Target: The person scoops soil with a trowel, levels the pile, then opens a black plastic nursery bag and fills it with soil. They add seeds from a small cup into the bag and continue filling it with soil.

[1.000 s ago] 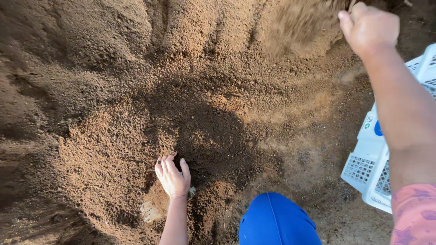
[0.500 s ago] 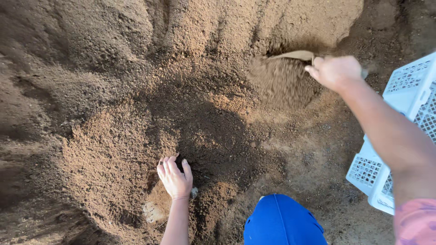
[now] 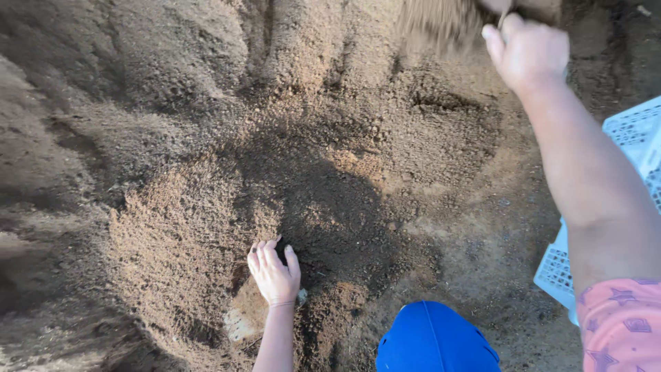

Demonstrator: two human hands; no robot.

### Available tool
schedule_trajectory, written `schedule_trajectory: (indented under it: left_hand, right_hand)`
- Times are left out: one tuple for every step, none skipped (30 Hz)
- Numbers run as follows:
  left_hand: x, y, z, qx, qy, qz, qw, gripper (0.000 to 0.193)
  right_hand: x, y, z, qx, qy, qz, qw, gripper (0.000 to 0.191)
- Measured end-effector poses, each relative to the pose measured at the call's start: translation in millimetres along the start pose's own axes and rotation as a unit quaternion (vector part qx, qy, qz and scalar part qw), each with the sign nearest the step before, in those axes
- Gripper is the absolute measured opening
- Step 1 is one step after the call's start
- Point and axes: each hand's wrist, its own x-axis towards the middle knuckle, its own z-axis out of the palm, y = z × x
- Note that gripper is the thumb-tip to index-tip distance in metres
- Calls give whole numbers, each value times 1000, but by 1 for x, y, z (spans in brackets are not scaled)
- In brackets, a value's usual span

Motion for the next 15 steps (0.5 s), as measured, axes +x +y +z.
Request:
schedule_trajectory:
  left_hand:
    - [0, -2, 1, 17, 3, 4, 1000, 36]
    - [0, -3, 3, 34, 6, 8, 999, 36]
    - [0, -4, 4, 50, 9, 12, 999, 37]
    - [0, -5, 4, 39, 1, 8, 999, 37]
    - [-1, -6, 5, 30, -7, 4, 1000, 37]
    - [-1, -6, 4, 21, -13, -1, 1000, 38]
    - [0, -7, 4, 22, -11, -2, 1000, 38]
    - [0, -6, 3, 22, -10, -2, 1000, 38]
    - [0, -5, 2, 20, -10, -2, 1000, 38]
    - [0, -4, 1, 15, -7, -1, 1000, 37]
    - [0, -3, -1, 10, -4, 1, 1000, 37]
    - [1, -1, -2, 5, 1, 1, 1000, 36]
    - [2, 0, -3, 6, 3, 1, 1000, 36]
    - [3, 2, -4, 9, 4, 0, 1000, 36]
    - [3, 3, -5, 11, 3, 1, 1000, 36]
  right_hand:
    - [-6, -11, 9, 33, -151, 43, 987, 54]
    - [-16, -23, 16, 61, -296, 89, 949, 62]
    - [-27, -34, 20, 38, -339, 68, 937, 64]
    - [-38, -47, 23, 15, -381, 46, 923, 67]
    - [-48, -54, 22, 17, -361, 36, 932, 65]
    - [-55, -59, 20, 20, -341, 26, 940, 63]
    - [-59, -62, 15, 23, -319, 17, 947, 61]
    - [-57, -61, 9, 14, -333, 6, 943, 61]
    - [-52, -57, 0, 4, -347, -5, 938, 61]
    - [-44, -49, -11, -7, -361, -14, 932, 61]
    - [-37, -42, -24, -21, -282, -27, 959, 59]
    - [-29, -37, -37, -36, -199, -40, 978, 58]
    - [-15, -30, -51, -56, -110, -48, 991, 59]
    - [1, -24, -64, -76, -20, -55, 995, 63]
    - [21, -18, -75, -34, 18, -42, 998, 53]
